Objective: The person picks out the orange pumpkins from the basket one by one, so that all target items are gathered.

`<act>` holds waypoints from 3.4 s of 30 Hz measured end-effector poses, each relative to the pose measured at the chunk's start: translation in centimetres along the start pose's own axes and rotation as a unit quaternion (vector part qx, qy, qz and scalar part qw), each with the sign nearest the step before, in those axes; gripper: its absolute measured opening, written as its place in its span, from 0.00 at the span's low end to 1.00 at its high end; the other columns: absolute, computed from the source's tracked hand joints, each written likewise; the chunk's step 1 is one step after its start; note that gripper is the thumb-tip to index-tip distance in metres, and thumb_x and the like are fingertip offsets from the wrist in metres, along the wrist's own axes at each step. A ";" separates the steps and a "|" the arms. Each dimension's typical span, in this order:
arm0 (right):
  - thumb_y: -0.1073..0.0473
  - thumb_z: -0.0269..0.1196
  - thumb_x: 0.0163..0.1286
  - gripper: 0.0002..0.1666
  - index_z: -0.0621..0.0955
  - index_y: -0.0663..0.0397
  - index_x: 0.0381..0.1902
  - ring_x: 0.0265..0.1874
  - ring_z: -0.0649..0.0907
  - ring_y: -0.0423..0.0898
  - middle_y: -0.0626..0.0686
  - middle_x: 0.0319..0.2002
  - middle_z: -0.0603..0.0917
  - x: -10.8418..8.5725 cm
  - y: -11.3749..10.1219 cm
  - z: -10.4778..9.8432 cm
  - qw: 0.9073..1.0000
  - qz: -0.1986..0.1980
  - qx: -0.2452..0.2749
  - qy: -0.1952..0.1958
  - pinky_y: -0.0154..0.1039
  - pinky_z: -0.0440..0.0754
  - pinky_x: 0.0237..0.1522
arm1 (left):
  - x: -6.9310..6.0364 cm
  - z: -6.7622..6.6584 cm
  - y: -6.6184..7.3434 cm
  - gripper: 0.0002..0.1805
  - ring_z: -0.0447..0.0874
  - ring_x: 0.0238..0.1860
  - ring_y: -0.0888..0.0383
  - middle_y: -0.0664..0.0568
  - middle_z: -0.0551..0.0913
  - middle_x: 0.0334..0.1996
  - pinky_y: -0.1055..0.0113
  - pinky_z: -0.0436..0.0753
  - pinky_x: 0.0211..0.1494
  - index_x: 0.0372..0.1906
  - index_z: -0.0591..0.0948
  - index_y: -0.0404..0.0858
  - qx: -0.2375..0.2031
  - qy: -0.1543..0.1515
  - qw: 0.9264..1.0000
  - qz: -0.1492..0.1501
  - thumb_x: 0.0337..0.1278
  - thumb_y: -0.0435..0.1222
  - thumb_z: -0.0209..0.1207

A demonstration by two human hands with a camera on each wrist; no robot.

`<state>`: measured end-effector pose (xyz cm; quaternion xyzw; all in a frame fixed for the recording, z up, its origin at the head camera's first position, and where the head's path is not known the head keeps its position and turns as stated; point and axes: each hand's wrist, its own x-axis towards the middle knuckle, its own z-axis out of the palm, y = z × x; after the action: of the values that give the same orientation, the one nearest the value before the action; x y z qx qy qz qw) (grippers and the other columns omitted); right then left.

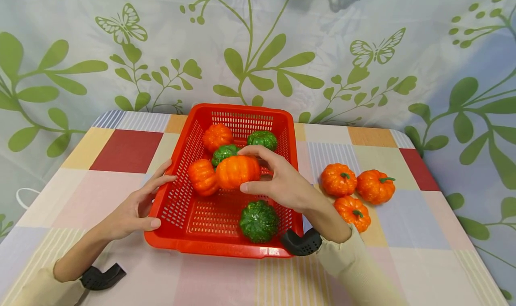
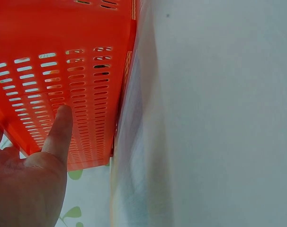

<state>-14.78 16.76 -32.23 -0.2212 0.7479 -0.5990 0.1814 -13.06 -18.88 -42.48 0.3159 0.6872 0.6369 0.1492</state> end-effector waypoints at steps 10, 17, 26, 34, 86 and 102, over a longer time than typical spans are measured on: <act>0.69 0.65 0.65 0.32 0.69 0.56 0.65 0.53 0.76 0.58 0.59 0.60 0.73 -2.4 0.2 -0.6 1.000 -0.019 0.025 -0.004 0.45 0.82 0.51 | 0.0 0.0 0.0 0.43 0.60 0.69 0.46 0.55 0.34 0.79 0.55 0.81 0.55 0.73 0.58 0.30 0.001 -0.001 1.000 0.006 0.53 0.30 0.64; 0.71 0.64 0.66 0.36 0.65 0.60 0.70 0.58 0.74 0.57 0.59 0.65 0.68 -3.6 0.2 -0.4 0.999 -0.028 0.039 -0.002 0.43 0.81 0.54 | -0.1 0.0 0.0 0.43 0.59 0.70 0.48 0.55 0.34 0.79 0.55 0.81 0.55 0.74 0.58 0.32 0.002 0.001 1.000 -0.001 0.53 0.30 0.64; 0.74 0.64 0.64 0.34 0.68 0.60 0.67 0.52 0.77 0.57 0.61 0.62 0.70 -4.5 0.6 -0.5 0.998 -0.037 0.047 0.015 0.41 0.83 0.48 | 0.0 0.0 0.1 0.43 0.57 0.70 0.47 0.55 0.34 0.79 0.55 0.81 0.55 0.74 0.59 0.32 -0.004 0.004 1.000 -0.001 0.53 0.31 0.64; 0.70 0.58 0.70 0.20 0.72 0.59 0.59 0.61 0.72 0.56 0.59 0.67 0.66 -5.7 0.8 -0.2 0.997 -0.037 0.035 0.053 0.40 0.80 0.54 | 0.0 0.1 0.3 0.44 0.56 0.71 0.50 0.57 0.34 0.79 0.55 0.81 0.56 0.74 0.58 0.33 -0.011 0.004 1.000 -0.004 0.51 0.29 0.64; 0.90 0.60 0.50 0.42 0.65 0.73 0.64 0.62 0.73 0.52 0.64 0.64 0.71 -12.6 3.0 -1.8 0.982 -0.133 0.027 0.135 0.34 0.77 0.58 | -0.1 0.1 -0.1 0.43 0.60 0.70 0.48 0.56 0.34 0.79 0.55 0.81 0.55 0.74 0.59 0.32 -0.005 0.003 1.000 -0.001 0.53 0.29 0.64; 0.91 0.58 0.53 0.46 0.62 0.71 0.70 0.62 0.71 0.48 0.63 0.67 0.65 -16.3 3.5 -3.7 0.974 -0.071 0.010 0.214 0.29 0.75 0.57 | -0.1 0.0 0.0 0.43 0.59 0.70 0.47 0.55 0.34 0.79 0.56 0.81 0.56 0.74 0.57 0.31 -0.005 0.001 1.000 0.001 0.53 0.29 0.64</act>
<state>-3.50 29.35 -34.80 -0.1383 0.7456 -0.6515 -0.0237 -12.99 -18.88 -42.54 0.3156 0.6835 0.6409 0.1497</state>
